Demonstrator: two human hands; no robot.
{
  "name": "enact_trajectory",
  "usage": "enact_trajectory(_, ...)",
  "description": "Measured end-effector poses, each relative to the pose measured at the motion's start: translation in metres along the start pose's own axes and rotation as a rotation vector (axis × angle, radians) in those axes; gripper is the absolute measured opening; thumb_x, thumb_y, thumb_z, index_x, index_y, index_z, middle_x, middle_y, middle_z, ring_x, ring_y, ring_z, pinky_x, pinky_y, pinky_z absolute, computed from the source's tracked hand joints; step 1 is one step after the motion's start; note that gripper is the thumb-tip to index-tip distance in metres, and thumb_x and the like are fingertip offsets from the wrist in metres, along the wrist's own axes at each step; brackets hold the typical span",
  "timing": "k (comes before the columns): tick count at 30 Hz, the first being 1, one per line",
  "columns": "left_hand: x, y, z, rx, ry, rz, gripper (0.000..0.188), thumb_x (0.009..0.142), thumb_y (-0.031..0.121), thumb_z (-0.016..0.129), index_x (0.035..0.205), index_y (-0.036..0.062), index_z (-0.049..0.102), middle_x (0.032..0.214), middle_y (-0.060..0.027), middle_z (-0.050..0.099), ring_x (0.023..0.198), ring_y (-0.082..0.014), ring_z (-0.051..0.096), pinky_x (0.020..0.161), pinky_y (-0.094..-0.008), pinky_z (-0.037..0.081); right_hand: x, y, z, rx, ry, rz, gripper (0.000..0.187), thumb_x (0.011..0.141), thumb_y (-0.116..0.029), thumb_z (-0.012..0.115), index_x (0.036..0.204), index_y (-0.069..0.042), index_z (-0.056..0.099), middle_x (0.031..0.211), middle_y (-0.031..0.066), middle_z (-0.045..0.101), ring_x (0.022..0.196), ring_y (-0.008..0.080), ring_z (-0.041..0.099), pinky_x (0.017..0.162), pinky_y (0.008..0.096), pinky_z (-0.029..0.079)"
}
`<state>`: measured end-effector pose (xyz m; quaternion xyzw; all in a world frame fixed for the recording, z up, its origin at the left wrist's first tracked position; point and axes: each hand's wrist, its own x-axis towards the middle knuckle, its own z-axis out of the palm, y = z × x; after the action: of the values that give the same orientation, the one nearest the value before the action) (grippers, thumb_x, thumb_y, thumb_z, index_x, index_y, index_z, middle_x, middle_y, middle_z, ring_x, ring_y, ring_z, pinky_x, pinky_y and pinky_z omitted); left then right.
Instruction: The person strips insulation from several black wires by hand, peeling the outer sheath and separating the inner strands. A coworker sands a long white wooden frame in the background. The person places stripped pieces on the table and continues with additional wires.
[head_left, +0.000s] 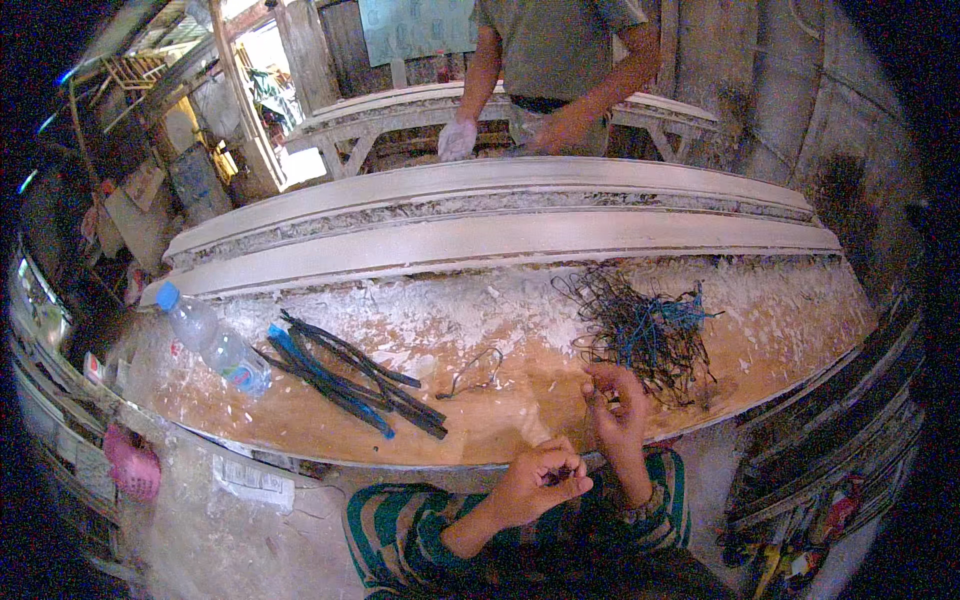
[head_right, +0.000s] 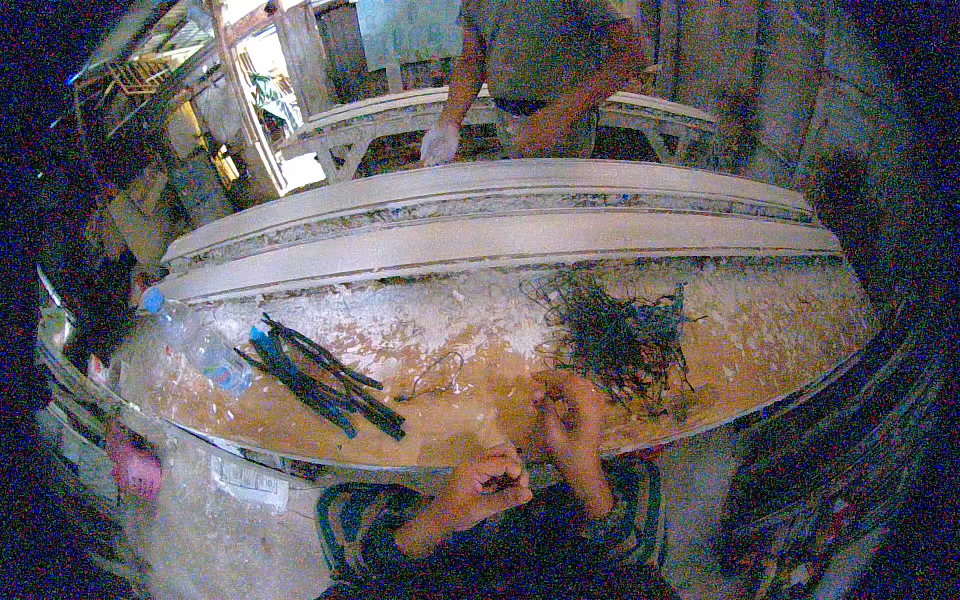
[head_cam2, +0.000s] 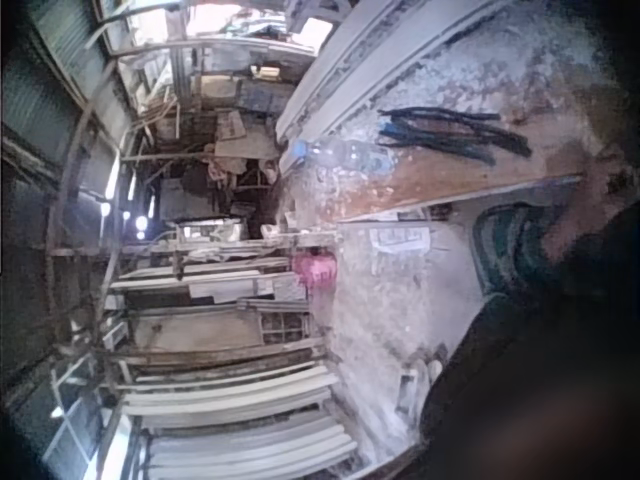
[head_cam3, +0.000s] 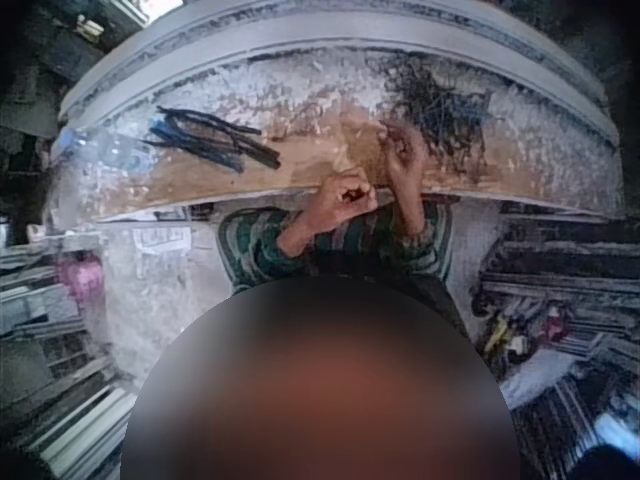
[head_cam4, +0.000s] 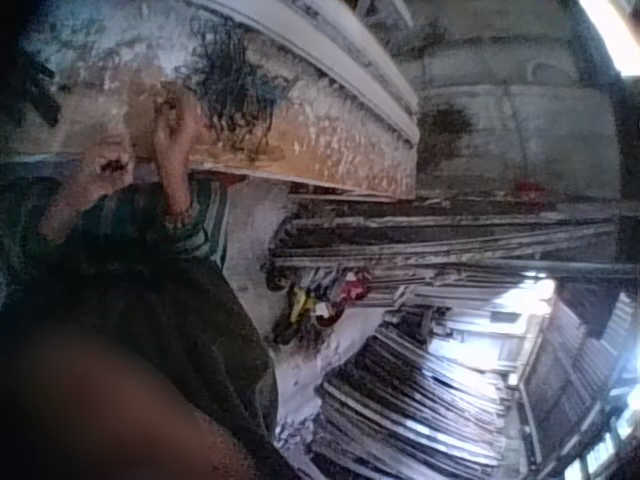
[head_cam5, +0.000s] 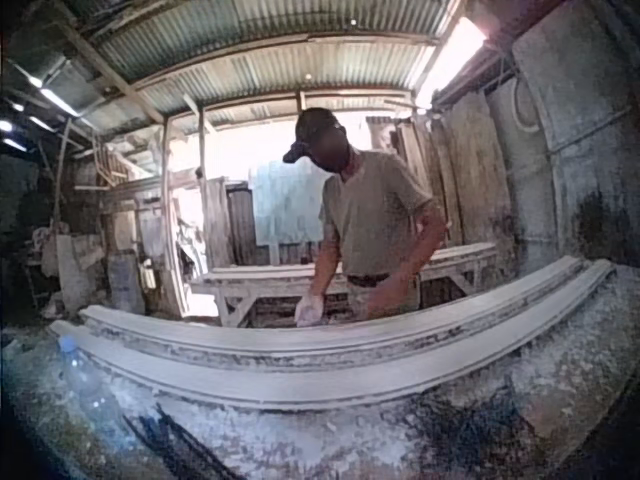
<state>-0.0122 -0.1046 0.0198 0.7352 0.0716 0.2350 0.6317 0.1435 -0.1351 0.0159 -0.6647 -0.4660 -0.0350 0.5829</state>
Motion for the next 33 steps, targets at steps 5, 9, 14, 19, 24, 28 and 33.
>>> enact_trajectory(5, -0.002, -0.018, -0.005, -0.376, 0.020, -0.032, 0.025, 0.079, 0.013, 0.064, 0.064, 0.0047, 0.045, 0.067, -0.0001, 0.039, 0.069, -0.0093, 0.041, 0.063, -0.0236, 0.039, -0.001, -0.006, -0.004, -0.128, -0.073, -0.088, 0.009, 0.073, -0.008, 0.064, 0.082, -0.006, 0.064, 0.082, 0.0055, 0.058, 0.075, 0.0180, 0.052, 0.070, 0.0296, 0.040)
enact_trajectory(9, -0.005, -0.010, -0.041, -0.447, 0.267, -0.130, 0.016, 0.078, 0.007, 0.063, 0.067, 0.0026, 0.052, 0.070, -0.0010, 0.044, 0.073, -0.0097, 0.044, 0.065, -0.0254, 0.041, 0.002, -0.012, -0.003, -0.073, -0.068, 0.029, 0.008, 0.071, -0.009, 0.066, 0.078, -0.005, 0.065, 0.082, 0.0068, 0.059, 0.079, 0.0189, 0.053, 0.077, 0.0309, 0.040)
enact_trajectory(14, -0.009, 0.019, -0.078, 0.142, 0.495, -0.196, 0.007, 0.077, 0.009, 0.063, 0.080, 0.0029, 0.064, 0.076, -0.0015, 0.054, 0.073, -0.0096, 0.048, 0.062, -0.0232, 0.039, -0.005, -0.018, -0.008, 0.204, -0.295, 0.173, 0.008, 0.067, -0.011, 0.070, 0.071, -0.006, 0.065, 0.081, 0.0077, 0.059, 0.087, 0.0214, 0.052, 0.081, 0.0322, 0.039)
enact_trajectory(19, -0.009, 0.003, -0.092, 0.276, 0.610, -0.199, 0.010, 0.076, 0.013, 0.065, 0.079, 0.0035, 0.064, 0.072, -0.0003, 0.054, 0.068, -0.0095, 0.047, 0.060, -0.0215, 0.036, -0.001, -0.026, -0.008, -0.020, -0.422, -0.006, 0.011, 0.067, -0.018, 0.070, 0.070, -0.008, 0.066, 0.078, 0.0058, 0.060, 0.093, 0.0244, 0.052, 0.087, 0.0374, 0.034)
enact_trajectory(24, -0.012, -0.011, -0.098, 0.118, 0.754, -0.113, 0.009, 0.076, 0.012, 0.065, 0.076, 0.0032, 0.062, 0.071, -0.0008, 0.052, 0.067, -0.0100, 0.046, 0.061, -0.0226, 0.038, -0.013, -0.054, -0.002, -0.207, -0.511, -0.243, 0.007, 0.068, -0.018, 0.068, 0.069, -0.012, 0.065, 0.076, 0.0016, 0.060, 0.093, 0.0236, 0.054, 0.098, 0.0443, 0.018)
enact_trajectory(28, -0.013, -0.014, -0.102, 0.217, 0.905, 0.026, 0.009, 0.074, 0.011, 0.065, 0.074, 0.0033, 0.059, 0.073, -0.0026, 0.051, 0.068, -0.0110, 0.048, 0.062, -0.0237, 0.040, -0.029, -0.069, 0.021, -0.125, -0.617, -0.252, 0.003, 0.069, -0.016, 0.066, 0.071, -0.015, 0.064, 0.077, -0.0002, 0.060, 0.096, 0.0221, 0.053, 0.101, 0.0454, 0.010)
enact_trajectory(33, -0.014, -0.011, -0.105, 0.378, 0.862, 0.104, 0.010, 0.075, 0.012, 0.065, 0.074, 0.0038, 0.059, 0.075, -0.0030, 0.051, 0.067, -0.0115, 0.048, 0.059, -0.0242, 0.041, -0.022, -0.060, 0.012, -0.072, -0.659, -0.237, 0.003, 0.071, -0.015, 0.062, 0.070, -0.013, 0.063, 0.078, 0.0000, 0.060, 0.098, 0.0226, 0.052, 0.101, 0.0450, 0.010)
